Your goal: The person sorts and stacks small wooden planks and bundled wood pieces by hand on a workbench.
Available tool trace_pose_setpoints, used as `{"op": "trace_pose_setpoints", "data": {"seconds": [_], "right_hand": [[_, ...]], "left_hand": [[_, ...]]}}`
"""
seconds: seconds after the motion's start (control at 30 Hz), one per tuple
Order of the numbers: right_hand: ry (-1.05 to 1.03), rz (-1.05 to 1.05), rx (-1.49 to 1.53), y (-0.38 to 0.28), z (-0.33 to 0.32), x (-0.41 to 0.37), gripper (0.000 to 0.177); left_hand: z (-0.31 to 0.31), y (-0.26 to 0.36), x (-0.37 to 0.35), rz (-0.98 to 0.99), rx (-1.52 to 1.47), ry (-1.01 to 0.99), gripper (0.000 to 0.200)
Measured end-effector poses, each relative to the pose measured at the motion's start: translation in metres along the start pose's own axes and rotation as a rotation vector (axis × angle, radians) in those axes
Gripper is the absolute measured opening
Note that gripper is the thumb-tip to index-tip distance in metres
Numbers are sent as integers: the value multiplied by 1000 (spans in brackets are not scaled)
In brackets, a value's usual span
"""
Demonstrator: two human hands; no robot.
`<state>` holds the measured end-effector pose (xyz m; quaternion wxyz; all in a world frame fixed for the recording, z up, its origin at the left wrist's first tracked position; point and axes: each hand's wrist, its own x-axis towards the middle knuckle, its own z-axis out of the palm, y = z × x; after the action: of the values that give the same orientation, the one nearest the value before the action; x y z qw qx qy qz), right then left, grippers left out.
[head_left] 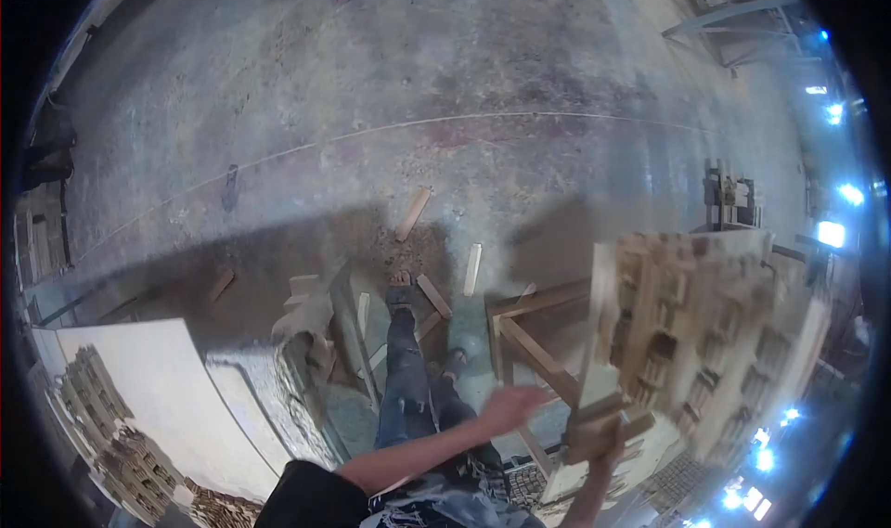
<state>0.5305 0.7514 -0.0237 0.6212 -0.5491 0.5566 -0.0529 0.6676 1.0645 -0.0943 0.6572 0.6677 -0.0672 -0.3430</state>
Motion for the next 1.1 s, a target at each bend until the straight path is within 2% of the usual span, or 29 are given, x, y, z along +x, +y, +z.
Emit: {"op": "trace_pose_setpoints", "data": {"seconds": [0.03, 0.07, 0.1, 0.13, 0.17, 0.2, 0.27, 0.33, 0.4, 0.47, 0.53, 0.6, 0.77, 0.87, 0.97, 1.03, 1.1], "right_hand": [[-50, -31, 3, -3, 0, -1, 62], [-101, -61, 6, -8, 9, -3, 64], [-37, 1, 32, -11, 27, -8, 68], [89, -85, 77, 10, 9, 3, 72], [179, -93, 51, 18, 5, 4, 72], [219, -85, 6, 25, 8, 2, 72], [302, -68, -65, 45, 17, -1, 73], [368, -36, -134, 68, 33, 1, 74], [421, 11, -196, 90, 54, 5, 74], [460, 56, -256, 110, 72, 13, 75], [491, 91, -301, 124, 83, 19, 76], [523, 113, -348, 129, 90, 24, 76], [572, 146, -435, 135, 101, 40, 78], [575, 151, -465, 137, 104, 48, 79], [563, 156, -475, 139, 101, 50, 80], [533, 153, -456, 141, 100, 53, 81], [481, 146, -434, 144, 100, 56, 81]], "left_hand": [[-16, -50, 13, -176, -90, 224, 29], [-62, -78, 32, -427, -189, 237, 31], [-90, -127, 45, -384, -134, 491, 31], [-121, -187, 64, -450, 92, 533, 31], [-148, -232, 78, -439, 205, 658, 29], [-173, -282, 96, -631, 210, 625, 29], [-201, -378, 131, -598, 408, 750, 28], [-225, -431, 165, -695, 498, 656, 27], [-234, -473, 206, -681, 683, 674, 27], [-250, -510, 248, -777, 560, 581, 34], [-259, -539, 279, -746, 699, 560, 40], [-262, -574, 305, -671, 879, 641, 44], [-275, -620, 347, -740, 957, 667, 43], [-276, -647, 355, -664, 988, 723, 37], [-272, -624, 337, -683, 711, 436, 35], [-250, -612, 314, -638, 595, 416, 30], [-215, -576, 277, -611, 503, 565, 25]]}}
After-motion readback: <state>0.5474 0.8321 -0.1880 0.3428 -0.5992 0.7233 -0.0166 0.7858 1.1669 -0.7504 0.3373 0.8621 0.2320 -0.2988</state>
